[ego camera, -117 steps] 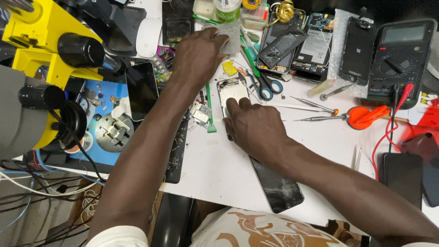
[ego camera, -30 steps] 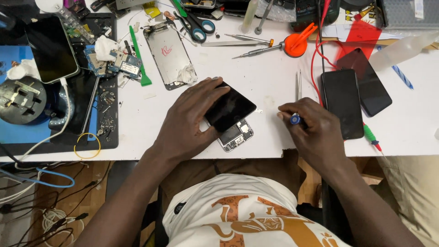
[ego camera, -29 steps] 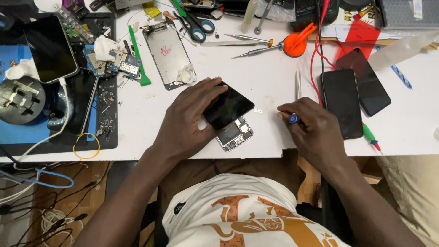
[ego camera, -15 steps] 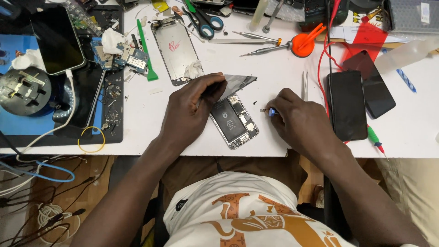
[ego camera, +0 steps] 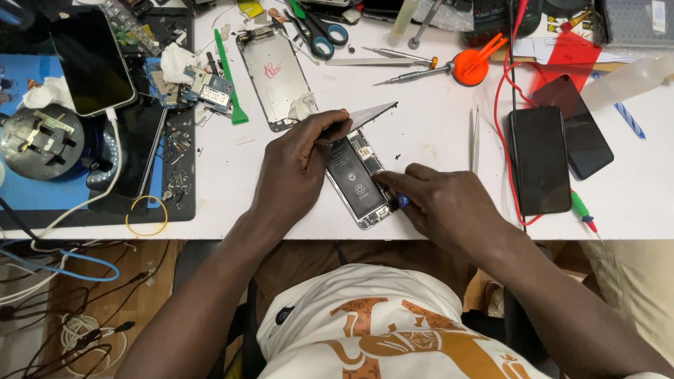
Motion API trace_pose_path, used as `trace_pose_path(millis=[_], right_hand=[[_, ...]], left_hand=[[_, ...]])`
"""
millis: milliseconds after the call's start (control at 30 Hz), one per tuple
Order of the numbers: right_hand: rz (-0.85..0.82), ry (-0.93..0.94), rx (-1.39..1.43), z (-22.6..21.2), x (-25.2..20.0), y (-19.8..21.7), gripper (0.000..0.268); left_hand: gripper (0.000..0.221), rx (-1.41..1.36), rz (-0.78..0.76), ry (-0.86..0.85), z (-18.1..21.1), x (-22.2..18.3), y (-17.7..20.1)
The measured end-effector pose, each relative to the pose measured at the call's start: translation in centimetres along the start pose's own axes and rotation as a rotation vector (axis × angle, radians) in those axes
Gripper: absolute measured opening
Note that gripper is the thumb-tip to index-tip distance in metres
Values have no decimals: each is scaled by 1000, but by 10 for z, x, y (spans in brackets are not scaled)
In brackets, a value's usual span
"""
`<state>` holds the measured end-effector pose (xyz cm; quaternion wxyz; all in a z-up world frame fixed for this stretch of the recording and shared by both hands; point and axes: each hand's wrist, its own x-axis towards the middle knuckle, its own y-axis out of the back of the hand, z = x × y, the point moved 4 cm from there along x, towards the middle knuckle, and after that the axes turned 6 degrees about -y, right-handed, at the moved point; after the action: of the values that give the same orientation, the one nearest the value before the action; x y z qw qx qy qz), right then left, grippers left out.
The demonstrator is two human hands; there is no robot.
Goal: Disassembling a mobile phone to access and handle internal motherboard components using a screwdriver and prying tools.
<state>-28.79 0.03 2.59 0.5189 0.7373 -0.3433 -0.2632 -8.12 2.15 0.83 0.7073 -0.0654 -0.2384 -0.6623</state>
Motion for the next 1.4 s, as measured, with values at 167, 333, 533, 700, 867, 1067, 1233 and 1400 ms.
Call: trace_pose_path(millis=[167,333,533,700,867,1067,1233,1400], right_hand=[[-55,54,-174,-6,0,-9,44],[-22,111,-345,-11,-6,-18,43],[36,171,-419,-7,-10,-34,47],[46,140,-335,-2,-10,-23,45],[89,-145,-147,34,-13,2,30],[51,-91,-182,34,0,9,24],[-23,-22,-238,32,12,13,19],[-50,14,-259,38,13,9,14]], left_hand=[[41,3,-3,9,1,2,2],[41,11,-8,20,3,3,2],[42,32,-4,30,2,4,1],[41,42,-13,-10,6,6,3],[41,72,-14,-28,4,4,3],[43,63,-16,-19,-2,0,1],[43,61,-20,-19,0,0,3],[43,68,-23,-22,1,2,3]])
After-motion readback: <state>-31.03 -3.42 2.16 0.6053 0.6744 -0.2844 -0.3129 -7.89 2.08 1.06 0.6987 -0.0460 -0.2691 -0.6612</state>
